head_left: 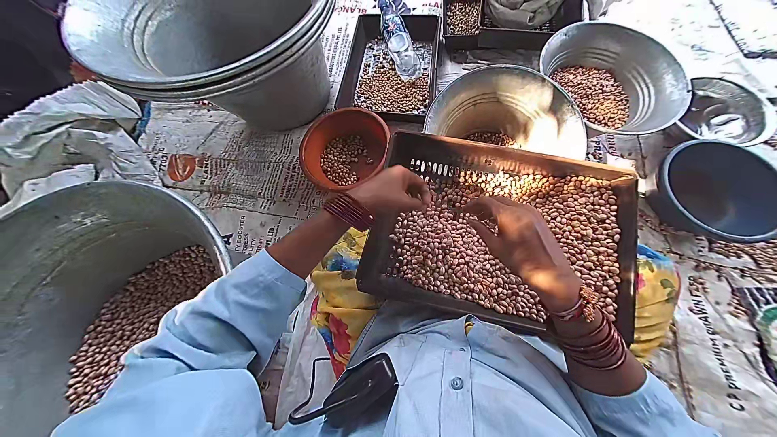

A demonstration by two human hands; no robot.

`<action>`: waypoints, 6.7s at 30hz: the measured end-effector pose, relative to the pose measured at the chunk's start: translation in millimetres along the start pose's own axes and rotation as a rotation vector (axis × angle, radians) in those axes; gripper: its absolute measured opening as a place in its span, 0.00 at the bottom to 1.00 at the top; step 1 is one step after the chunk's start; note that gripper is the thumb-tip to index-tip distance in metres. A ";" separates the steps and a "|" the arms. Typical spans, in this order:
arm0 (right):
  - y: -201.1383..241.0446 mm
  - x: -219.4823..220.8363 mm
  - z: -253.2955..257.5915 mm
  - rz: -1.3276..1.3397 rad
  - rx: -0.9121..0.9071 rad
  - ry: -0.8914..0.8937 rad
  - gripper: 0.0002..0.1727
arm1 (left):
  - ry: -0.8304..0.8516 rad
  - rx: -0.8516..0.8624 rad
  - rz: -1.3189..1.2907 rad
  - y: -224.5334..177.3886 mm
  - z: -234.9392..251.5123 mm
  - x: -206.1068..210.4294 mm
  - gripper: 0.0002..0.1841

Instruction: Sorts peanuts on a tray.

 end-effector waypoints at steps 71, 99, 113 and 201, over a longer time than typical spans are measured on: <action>-102.4 -42.2 -27.4 0.045 0.356 -0.171 0.07 | -0.384 0.037 0.477 -43.4 90.0 87.3 0.12; -110.1 -14.4 -37.2 0.109 0.304 -0.109 0.08 | -0.448 -0.137 0.585 -45.9 86.7 80.4 0.13; -101.8 6.5 -23.1 -0.145 0.168 -0.060 0.08 | -0.444 -0.072 0.349 -59.8 48.6 104.9 0.08; -84.6 -58.0 -40.7 -0.096 0.280 -0.139 0.06 | -0.530 -0.334 0.484 9.5 36.6 49.7 0.11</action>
Point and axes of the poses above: each hand's wrist, its own z-axis towards the middle knuckle, its own x-axis out of the palm, y = z × x, the point moved 6 cm from there along z, towards the middle knuckle, and after that the axes turned 9 degrees about z, right-handed, at the moved point
